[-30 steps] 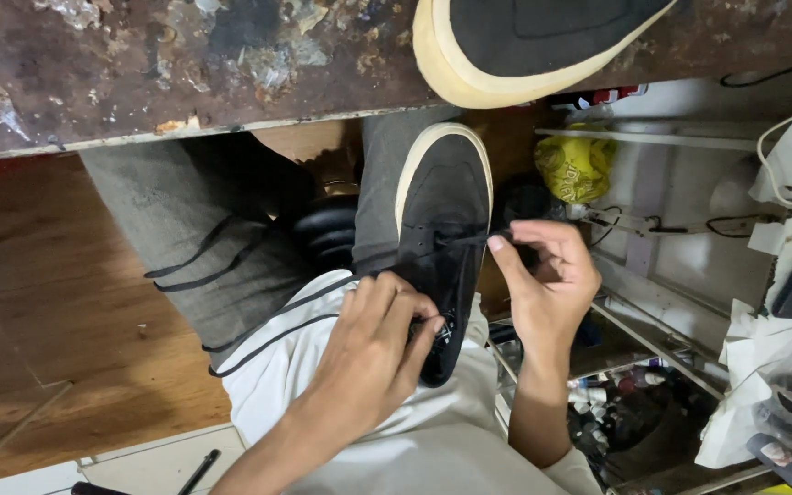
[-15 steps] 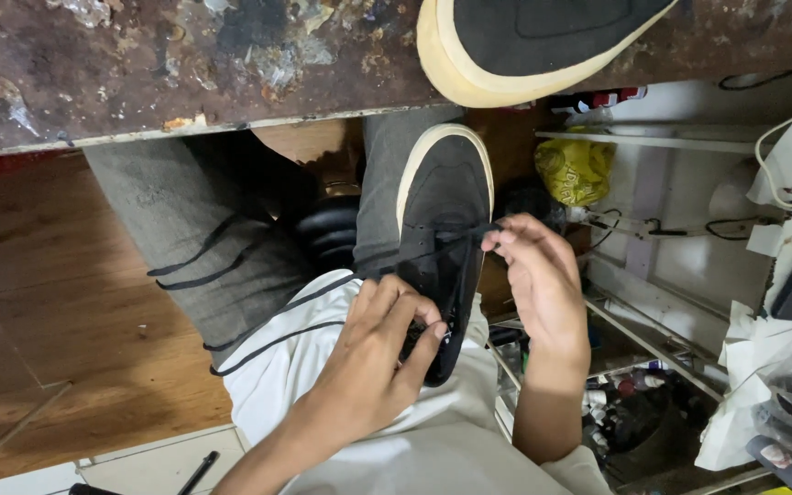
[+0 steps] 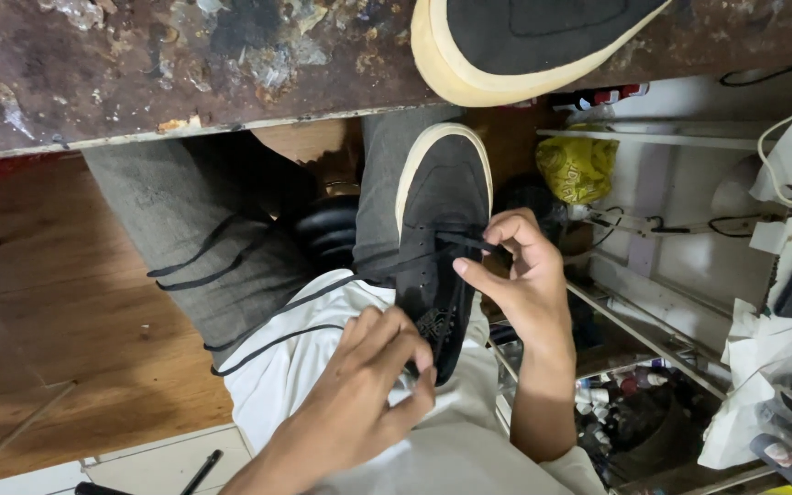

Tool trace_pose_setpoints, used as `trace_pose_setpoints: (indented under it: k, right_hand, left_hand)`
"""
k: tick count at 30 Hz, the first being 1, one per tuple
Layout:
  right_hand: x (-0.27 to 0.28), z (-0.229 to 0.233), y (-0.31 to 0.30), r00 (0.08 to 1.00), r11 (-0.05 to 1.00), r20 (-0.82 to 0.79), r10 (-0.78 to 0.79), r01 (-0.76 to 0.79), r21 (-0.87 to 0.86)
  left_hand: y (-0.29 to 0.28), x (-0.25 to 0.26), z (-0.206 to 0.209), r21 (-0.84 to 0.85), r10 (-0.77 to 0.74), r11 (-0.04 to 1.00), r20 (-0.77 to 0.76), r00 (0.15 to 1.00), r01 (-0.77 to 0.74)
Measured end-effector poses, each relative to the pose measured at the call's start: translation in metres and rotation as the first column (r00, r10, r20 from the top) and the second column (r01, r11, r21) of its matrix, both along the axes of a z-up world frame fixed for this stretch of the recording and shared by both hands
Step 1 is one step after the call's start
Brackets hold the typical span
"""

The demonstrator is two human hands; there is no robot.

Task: Threading a shoelace through the eyelets of a black sneaker at a repair bench.

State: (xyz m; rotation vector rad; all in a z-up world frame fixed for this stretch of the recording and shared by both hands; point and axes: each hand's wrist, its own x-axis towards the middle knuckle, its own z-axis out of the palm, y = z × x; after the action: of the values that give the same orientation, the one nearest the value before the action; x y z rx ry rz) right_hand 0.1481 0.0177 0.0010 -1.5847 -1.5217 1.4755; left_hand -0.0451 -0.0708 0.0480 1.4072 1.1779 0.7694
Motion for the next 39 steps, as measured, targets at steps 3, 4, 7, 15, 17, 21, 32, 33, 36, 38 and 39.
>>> trace_pose_setpoints:
  k: [3, 4, 7, 15, 17, 21, 32, 33, 36, 38, 39]
  right_hand:
    - [-0.004, 0.004, 0.001, 1.000, 1.000, 0.012, 0.006, -0.006, 0.016]
    - [-0.005, 0.004, 0.001, 1.000, 1.000, 0.011, 0.007, -0.007, 0.015]
    - [-0.006, 0.007, 0.000, 0.999, 1.000, -0.029, -0.024, 0.024, 0.005]
    - [-0.019, 0.024, -0.001, 0.987, 0.994, 0.159, 0.037, -0.053, 0.099]
    - [-0.022, 0.030, -0.002, 0.981, 0.991, 0.187, 0.043, -0.066, 0.119]
    - [-0.027, 0.035, -0.006, 0.968, 0.969, 0.248, 0.037, -0.096, 0.230]
    - [-0.050, 0.041, -0.010, 0.944, 0.805, 0.280, 0.177, -0.302, 0.511]
    - [-0.052, 0.039, -0.010, 0.918, 0.757, 0.339, 0.207, -0.369, 0.539]
    - [-0.060, 0.026, -0.014, 0.901, 0.646, 0.412, 0.138, -0.397, 0.652]
    - [-0.065, 0.028, -0.013, 0.893, 0.594, 0.440, 0.091, -0.403, 0.696]
    - [-0.068, 0.029, -0.012, 0.884, 0.542, 0.465, 0.038, -0.409, 0.734]
  left_hand:
    - [-0.012, -0.004, 0.003, 0.045, -0.032, 0.998, -0.072, 0.997, 0.036]
    - [-0.013, -0.009, 0.009, 0.044, -0.031, 0.998, -0.073, 0.997, 0.034]
    - [-0.021, -0.020, 0.014, 0.023, -0.163, 0.986, -0.037, 0.986, 0.164]
    - [-0.027, -0.034, -0.017, -0.203, -0.245, 0.958, -0.216, 0.945, 0.202]
    - [-0.008, -0.031, -0.013, -0.212, -0.118, 0.975, -0.230, 0.966, 0.069]
    - [0.024, -0.019, -0.019, 0.136, 0.259, 0.965, -0.386, 0.885, -0.223]
    - [0.025, -0.011, -0.036, 0.104, 0.347, 0.938, -0.223, 0.911, -0.332]
    - [0.025, -0.014, -0.035, 0.033, 0.345, 0.938, -0.138, 0.928, -0.344]
    - [0.027, -0.017, -0.023, -0.058, 0.430, 0.902, 0.046, 0.902, -0.427]
    - [0.026, -0.020, -0.023, -0.058, 0.447, 0.894, 0.082, 0.891, -0.444]
    - [0.026, -0.022, -0.023, -0.061, 0.459, 0.889, 0.120, 0.880, -0.455]
